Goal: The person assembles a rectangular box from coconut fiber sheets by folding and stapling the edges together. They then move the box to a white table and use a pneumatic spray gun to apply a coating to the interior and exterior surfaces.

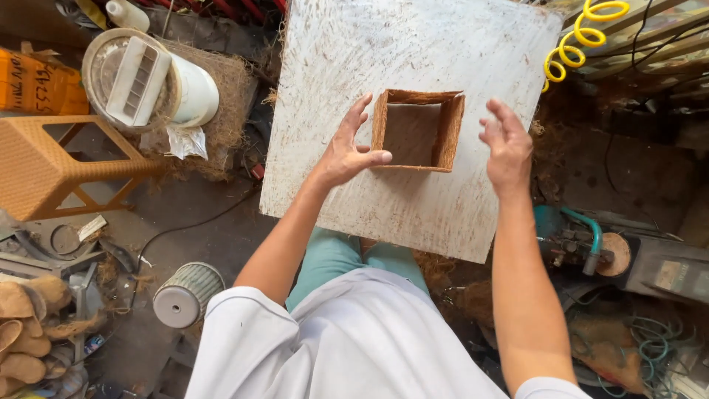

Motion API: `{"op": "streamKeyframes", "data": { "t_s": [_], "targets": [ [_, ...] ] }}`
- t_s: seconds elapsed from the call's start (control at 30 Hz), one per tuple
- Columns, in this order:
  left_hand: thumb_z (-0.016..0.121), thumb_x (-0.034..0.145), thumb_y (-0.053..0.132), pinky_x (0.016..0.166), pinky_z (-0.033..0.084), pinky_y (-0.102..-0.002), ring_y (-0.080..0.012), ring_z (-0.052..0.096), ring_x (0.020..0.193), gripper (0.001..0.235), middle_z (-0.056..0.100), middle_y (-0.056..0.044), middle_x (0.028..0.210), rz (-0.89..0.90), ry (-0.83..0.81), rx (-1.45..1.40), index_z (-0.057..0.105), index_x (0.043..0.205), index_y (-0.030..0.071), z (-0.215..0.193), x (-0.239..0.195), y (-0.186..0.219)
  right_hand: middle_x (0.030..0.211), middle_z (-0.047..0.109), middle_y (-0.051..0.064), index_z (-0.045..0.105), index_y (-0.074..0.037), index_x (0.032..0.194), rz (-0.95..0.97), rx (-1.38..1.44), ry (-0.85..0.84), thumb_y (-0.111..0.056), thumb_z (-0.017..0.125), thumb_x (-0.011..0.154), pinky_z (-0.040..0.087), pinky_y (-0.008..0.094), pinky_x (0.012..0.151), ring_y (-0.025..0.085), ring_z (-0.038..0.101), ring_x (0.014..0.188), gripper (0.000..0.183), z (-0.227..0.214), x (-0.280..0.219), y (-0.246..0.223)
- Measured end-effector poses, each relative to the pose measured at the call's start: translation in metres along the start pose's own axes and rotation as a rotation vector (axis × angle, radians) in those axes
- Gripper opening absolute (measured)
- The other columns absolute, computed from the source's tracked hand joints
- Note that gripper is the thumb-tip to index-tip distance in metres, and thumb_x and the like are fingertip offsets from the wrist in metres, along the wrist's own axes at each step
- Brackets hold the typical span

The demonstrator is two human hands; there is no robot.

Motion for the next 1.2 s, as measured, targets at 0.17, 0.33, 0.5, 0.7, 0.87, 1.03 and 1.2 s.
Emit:
{"op": "streamKeyframes", "data": {
  "t_s": [0.17, 0.33, 0.5, 0.7, 0.87, 1.03, 1.2],
  "targets": [
    [0.080, 0.084, 0.035, 0.108, 0.045, -0.057, -0.0436, 0.041, 0.139, 0.077, 0.039, -0.022, 0.149, 0.199, 0.179, 0.217, 0.043, 0.148, 0.013, 0.004, 0.004, 0.022, 0.114, 0.069, 0.017, 0.068, -0.011, 0.130, -0.228, -0.176, -0.077, -0.005, 0.064, 0.104, 0.058, 0.034, 0.080, 0.028, 0.068, 0.105, 0.027, -0.002, 0.052, 0.000],
    [0.082, 0.085, 0.015, 0.109, 0.045, -0.048, -0.0349, 0.054, 0.129, 0.050, 0.059, -0.011, 0.134, 0.478, 0.334, 0.483, 0.064, 0.131, 0.016, 0.008, 0.043, 0.017, 0.116, 0.068, 0.019, 0.073, -0.007, 0.124, -0.373, -0.241, -0.217, 0.000, 0.072, 0.098, 0.059, 0.033, 0.076, 0.033, 0.067, 0.108, 0.026, 0.016, 0.063, -0.009],
    [0.068, 0.094, 0.017, 0.092, 0.056, -0.035, -0.0209, 0.070, 0.103, 0.018, 0.071, 0.001, 0.107, 0.347, 0.273, 0.425, 0.073, 0.111, 0.022, 0.006, 0.076, -0.013, 0.092, 0.067, 0.018, 0.078, -0.006, 0.108, -0.367, -0.214, -0.136, 0.003, 0.076, 0.095, 0.060, 0.032, 0.060, 0.032, 0.070, 0.088, 0.016, 0.018, 0.067, -0.005],
    [0.067, 0.096, 0.019, 0.081, 0.056, -0.029, -0.0145, 0.072, 0.093, 0.010, 0.074, 0.001, 0.097, 0.320, 0.279, 0.358, 0.073, 0.104, 0.021, 0.000, 0.076, -0.004, 0.090, 0.064, 0.018, 0.078, -0.005, 0.108, -0.323, -0.162, -0.128, 0.002, 0.076, 0.096, 0.060, 0.032, 0.060, 0.030, 0.070, 0.086, 0.014, 0.017, 0.066, -0.002],
    [0.072, 0.092, 0.017, 0.072, 0.060, -0.032, -0.0205, 0.071, 0.093, 0.008, 0.073, -0.003, 0.095, 0.354, 0.329, 0.269, 0.073, 0.099, 0.016, -0.001, 0.072, -0.002, 0.092, 0.066, 0.022, 0.078, -0.002, 0.107, -0.338, -0.162, -0.105, 0.003, 0.076, 0.096, 0.060, 0.034, 0.060, 0.034, 0.070, 0.087, 0.013, 0.018, 0.064, -0.004],
    [0.073, 0.091, 0.020, 0.072, 0.061, -0.033, -0.0220, 0.071, 0.095, 0.013, 0.072, -0.005, 0.098, 0.365, 0.354, 0.225, 0.073, 0.103, 0.014, -0.003, 0.066, 0.002, 0.096, 0.067, 0.022, 0.077, -0.002, 0.110, -0.312, -0.156, -0.064, 0.000, 0.073, 0.099, 0.060, 0.035, 0.063, 0.032, 0.070, 0.087, 0.012, 0.016, 0.054, -0.014],
    [0.069, 0.094, 0.036, 0.120, 0.039, -0.046, -0.0256, 0.045, 0.138, 0.052, 0.052, -0.011, 0.144, 0.508, 0.184, 0.437, 0.052, 0.136, 0.010, 0.007, 0.039, 0.039, 0.109, 0.072, 0.017, 0.069, 0.003, 0.118, -0.258, -0.340, 0.083, 0.004, 0.063, 0.098, 0.059, 0.034, 0.079, 0.025, 0.069, 0.094, 0.021, -0.008, 0.016, -0.050]
  ]
}}
Point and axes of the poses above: each hand's wrist, its own x-axis towards the middle knuckle, its own z-axis out of the palm, y = z × x, the point moved 8 cm from there along x, towards the middle knuckle
